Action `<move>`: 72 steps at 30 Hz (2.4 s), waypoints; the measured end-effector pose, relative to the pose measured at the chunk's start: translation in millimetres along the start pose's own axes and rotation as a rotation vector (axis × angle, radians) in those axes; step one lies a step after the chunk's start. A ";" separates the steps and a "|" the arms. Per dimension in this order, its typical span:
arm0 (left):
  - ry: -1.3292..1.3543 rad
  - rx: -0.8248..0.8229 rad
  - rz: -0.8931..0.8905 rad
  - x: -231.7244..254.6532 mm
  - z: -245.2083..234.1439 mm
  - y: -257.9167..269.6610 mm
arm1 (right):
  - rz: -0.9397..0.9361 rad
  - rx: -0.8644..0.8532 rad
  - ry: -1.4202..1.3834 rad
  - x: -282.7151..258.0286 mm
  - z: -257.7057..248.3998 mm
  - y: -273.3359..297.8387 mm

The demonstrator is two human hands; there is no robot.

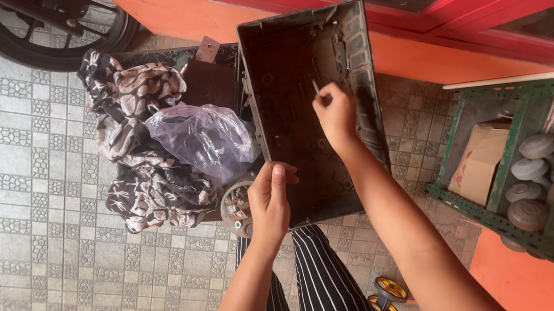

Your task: The person sorts small metal parts from a toolbox into a clear plastic container, wiping some pieces with a patterned cloth. They repeatedly pick up items, inspect them, and place them into the container while occasionally wiping the cloth.

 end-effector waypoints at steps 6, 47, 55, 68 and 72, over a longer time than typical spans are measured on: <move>0.101 -0.005 0.004 0.1 -3.6 -2.8 | -0.031 -0.057 -0.079 -6.8 27.1 -17.9; 0.082 0.009 -0.059 -12.4 -67.7 13.1 | 0.090 -0.036 0.120 -17.5 50.2 27.1; 0.125 -0.035 -0.049 -18.2 -67.3 22.8 | 0.155 -0.083 0.300 -15.0 65.3 29.4; 0.091 -0.076 -0.021 -16.3 -48.5 21.4 | 0.586 -0.238 -0.955 12.2 21.4 30.5; 0.121 -0.084 -0.023 -16.5 -35.3 19.8 | 0.805 -0.498 -1.440 -7.8 -22.3 52.9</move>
Point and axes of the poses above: each hand's wrist, its own y-axis away from the middle knuckle, its own z-axis out of the palm, x = y × z, the point moved 2 cm from there along -y, towards the middle knuckle, and after that the axes turned 7 degrees about -y, right-handed, at the moved point
